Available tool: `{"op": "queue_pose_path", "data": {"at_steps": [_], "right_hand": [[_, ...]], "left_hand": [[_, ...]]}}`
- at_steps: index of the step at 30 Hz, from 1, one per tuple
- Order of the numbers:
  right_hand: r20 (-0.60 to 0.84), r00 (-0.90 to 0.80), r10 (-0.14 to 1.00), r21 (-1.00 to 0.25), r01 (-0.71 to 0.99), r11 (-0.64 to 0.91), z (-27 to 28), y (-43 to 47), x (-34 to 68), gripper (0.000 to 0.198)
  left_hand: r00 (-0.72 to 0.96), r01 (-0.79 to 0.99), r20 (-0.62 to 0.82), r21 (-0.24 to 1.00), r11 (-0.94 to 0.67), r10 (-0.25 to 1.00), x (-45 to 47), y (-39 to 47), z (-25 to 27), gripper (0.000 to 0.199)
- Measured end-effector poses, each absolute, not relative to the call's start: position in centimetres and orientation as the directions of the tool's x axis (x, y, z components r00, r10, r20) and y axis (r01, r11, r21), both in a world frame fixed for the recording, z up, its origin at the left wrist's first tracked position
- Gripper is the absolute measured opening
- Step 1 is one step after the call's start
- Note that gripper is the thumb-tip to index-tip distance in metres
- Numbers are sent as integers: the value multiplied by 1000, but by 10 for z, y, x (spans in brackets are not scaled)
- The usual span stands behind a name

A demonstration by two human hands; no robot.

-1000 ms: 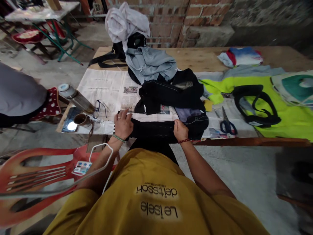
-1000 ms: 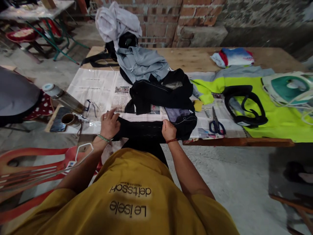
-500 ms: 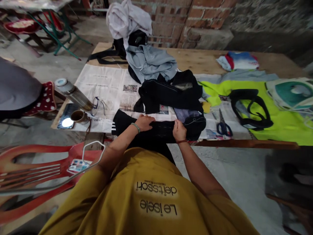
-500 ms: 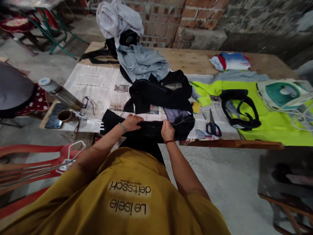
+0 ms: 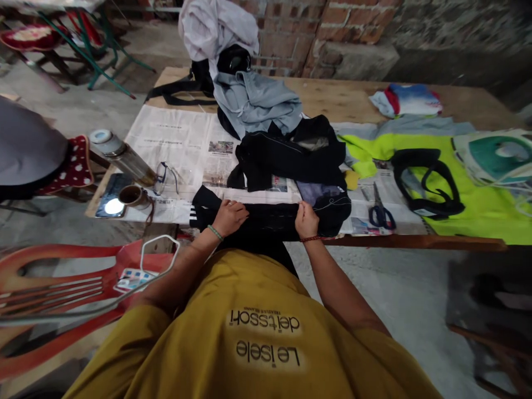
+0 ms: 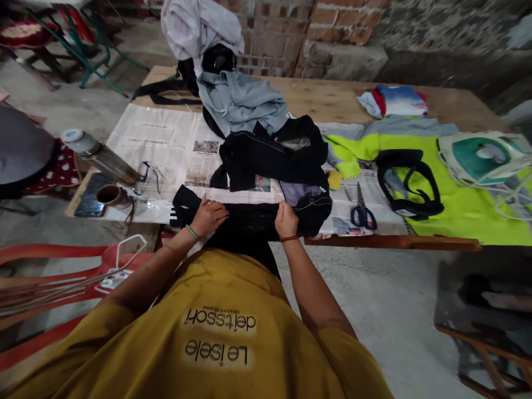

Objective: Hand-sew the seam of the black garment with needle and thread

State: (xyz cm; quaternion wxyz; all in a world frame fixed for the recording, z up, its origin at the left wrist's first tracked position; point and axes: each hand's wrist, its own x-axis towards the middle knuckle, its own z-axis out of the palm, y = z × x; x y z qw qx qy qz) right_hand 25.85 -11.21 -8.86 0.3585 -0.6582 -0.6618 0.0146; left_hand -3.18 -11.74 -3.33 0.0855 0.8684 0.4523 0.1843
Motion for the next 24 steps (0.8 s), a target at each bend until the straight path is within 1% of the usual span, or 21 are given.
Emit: {"op": "queue_pose_path", "data": {"at_steps": [4,8,10,11,12,13,15,17,18,19,21,24], "right_hand": [[441,151,885,-538,834,126,-85,-111,259,44],[310,273,911,-699,715,24,-71,-106,261,44],[272,317,909,-761,649,1,-56,-104,258,43],[269,307,913,-772,636,14,-48,-103,255,43],[273,264,925,-769,638,45,-40,-103,251,42],[275,180,944,-753,651,95,-32,-103,245,40],[247,-81,966,-694,681,235,-19,-104,230,34],[156,-358,920,-607,701,376,-10,-105,213,29],[94,-457,885,-553,715,427,-8,-106,205,29],[28,-521,853,-496,734,465,-6,-107,197,30],[-82,-577,813,-380,772,509,-4,-108,186,31],[-159,-608,778,-265,785,560,-1,-109,177,31]], "left_hand": [[530,740,322,276,-613,784,-36,-132,-55,25],[538,718,377,264,-644,754,-38,-135,-65,23],[543,698,419,257,-668,728,-39,-135,-66,20],[547,689,439,247,-681,712,-39,-135,-67,19],[552,682,457,234,-693,697,-40,-135,-68,19],[557,677,471,219,-703,684,-40,-135,-68,18],[562,675,495,189,-713,663,-41,-135,-69,18],[562,675,518,163,-720,645,-41,-135,-70,18],[561,676,527,153,-721,638,-41,-135,-70,18],[560,678,532,147,-721,635,-40,-135,-70,18],[558,681,530,146,-718,638,-40,-135,-70,19],[560,679,515,164,-716,649,-40,-135,-71,19]]}}
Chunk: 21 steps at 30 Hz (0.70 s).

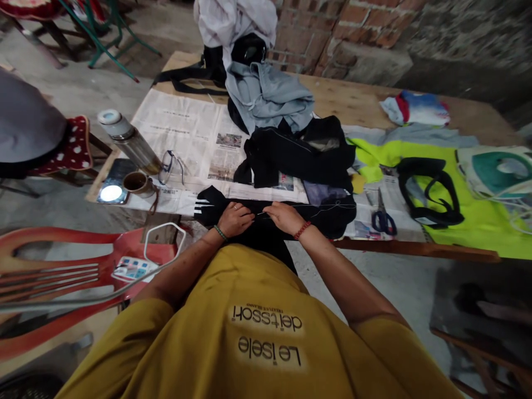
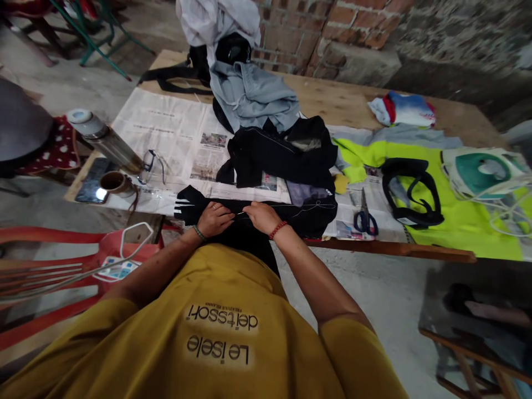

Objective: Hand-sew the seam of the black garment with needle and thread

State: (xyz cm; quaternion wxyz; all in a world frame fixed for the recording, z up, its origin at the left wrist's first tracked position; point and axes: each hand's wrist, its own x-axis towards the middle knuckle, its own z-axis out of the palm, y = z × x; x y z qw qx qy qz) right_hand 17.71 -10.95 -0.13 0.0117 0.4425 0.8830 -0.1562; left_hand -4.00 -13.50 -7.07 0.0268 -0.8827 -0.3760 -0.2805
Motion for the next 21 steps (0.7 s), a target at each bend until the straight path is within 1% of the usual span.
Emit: {"op": "queue_pose_path", "data": {"at_steps": [4,13,17,21], "right_hand": [[-170,-652,739,-220,756,616,2,-109,175,31],[-167,-690,704,-207,723,659,6,-109,171,29],[-167,-712,682,-233,701,674,9,-109,168,28],[-141,-722,677,-295,684,667,5,-106,165,30]], "left_hand": [[558,681,515,165,-714,651,-40,-135,-71,19],[556,684,522,154,-713,647,-40,-135,-69,19],[563,694,497,150,-705,660,-40,-134,-70,20],[567,697,482,152,-701,668,-40,-134,-70,20]]}}
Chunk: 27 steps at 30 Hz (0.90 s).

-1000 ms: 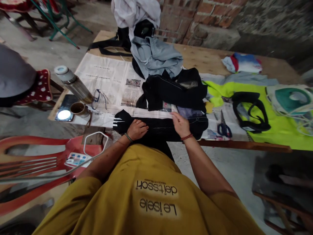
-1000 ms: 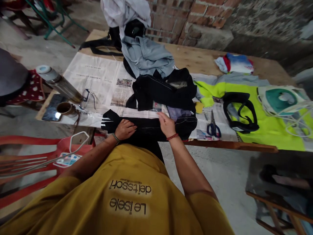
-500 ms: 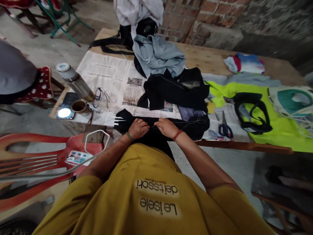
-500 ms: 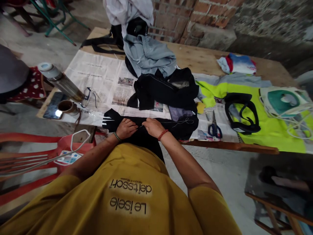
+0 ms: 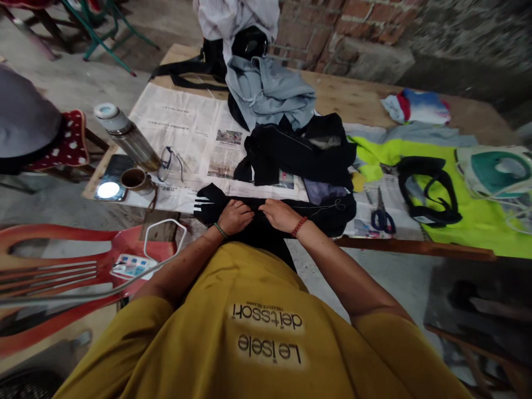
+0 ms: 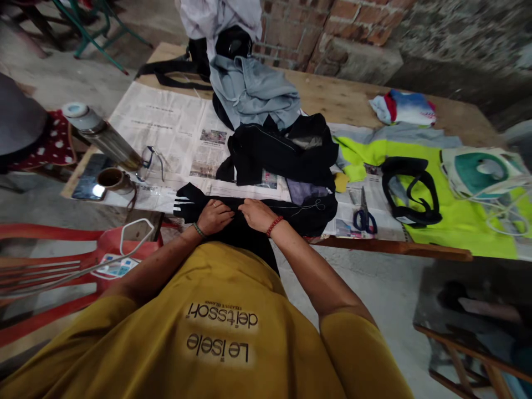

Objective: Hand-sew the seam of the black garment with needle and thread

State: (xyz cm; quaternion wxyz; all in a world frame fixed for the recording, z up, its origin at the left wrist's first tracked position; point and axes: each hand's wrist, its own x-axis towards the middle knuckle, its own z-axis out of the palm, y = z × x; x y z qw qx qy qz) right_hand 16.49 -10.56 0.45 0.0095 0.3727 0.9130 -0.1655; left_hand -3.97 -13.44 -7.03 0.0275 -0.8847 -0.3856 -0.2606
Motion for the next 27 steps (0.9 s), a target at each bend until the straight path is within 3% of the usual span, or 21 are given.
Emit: {"op": "queue_pose_path", "data": {"at_steps": [4,8,13,16,19,23,27], "right_hand": [[-54,-702,710,-420,661,622,-6,-102,160,36],[-15,-587,809,-555,678,481,-13,-99,152,38],[-92,-414,905,-698,675,238,-16,-97,141,28],[-256,-347,902,-757,653,36,-12,-95,137,12],[-358,-321,877,-727,686,-46,-8,-92,134,15],[-281,-318,906,-546,829,121,-6,-87,130,23],[-262,-358,896,-338,904,262,-11,-84,125,32]], "left_hand": [[573,700,446,170,-694,687,-40,-135,-71,21],[572,705,447,159,-691,687,-40,-134,-71,22],[570,712,435,162,-683,697,-39,-135,-69,23],[563,721,413,179,-670,716,-38,-135,-67,25],[556,720,391,214,-660,733,-37,-135,-67,26],[546,726,369,240,-645,752,-37,-134,-68,27],[563,727,398,180,-663,725,-37,-134,-69,26]]}}
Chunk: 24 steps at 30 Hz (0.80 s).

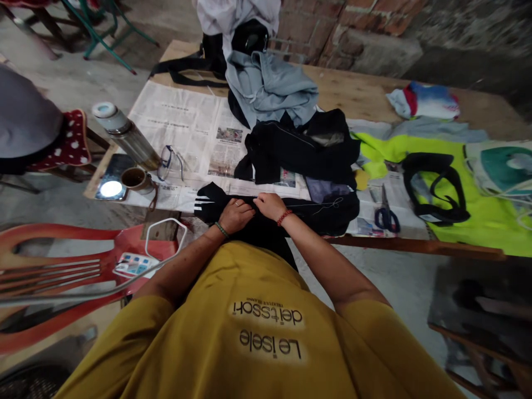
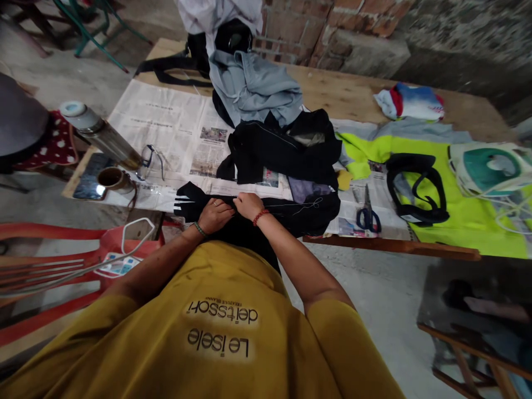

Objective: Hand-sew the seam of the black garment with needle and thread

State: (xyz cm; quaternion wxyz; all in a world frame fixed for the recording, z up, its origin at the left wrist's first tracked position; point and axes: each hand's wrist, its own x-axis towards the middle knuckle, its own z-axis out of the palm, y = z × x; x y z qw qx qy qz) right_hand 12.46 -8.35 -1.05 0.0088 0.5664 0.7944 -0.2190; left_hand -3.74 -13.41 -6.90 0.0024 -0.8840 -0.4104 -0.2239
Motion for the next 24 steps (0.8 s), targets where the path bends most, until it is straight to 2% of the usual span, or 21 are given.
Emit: {"op": "queue_pose_path", "data": {"at_steps": [3,7,19,24], "right_hand": [[-281,-380,881,-267,913,309,-13,-82,122,36],[-280,-408,869,-265,903,339,-14,-83,123,36],[-220,-436,872,-359,868,343,-12,-88,126,33],[-219,-433,875,-407,855,321,-14,-86,127,32]], "left_hand": [[570,731,419,133,-669,706,-37,-134,-69,25],[560,739,423,136,-660,713,-37,-133,-68,24],[513,735,382,267,-624,768,-35,-133,-68,24],[509,742,408,238,-627,758,-35,-133,-69,23]]}}
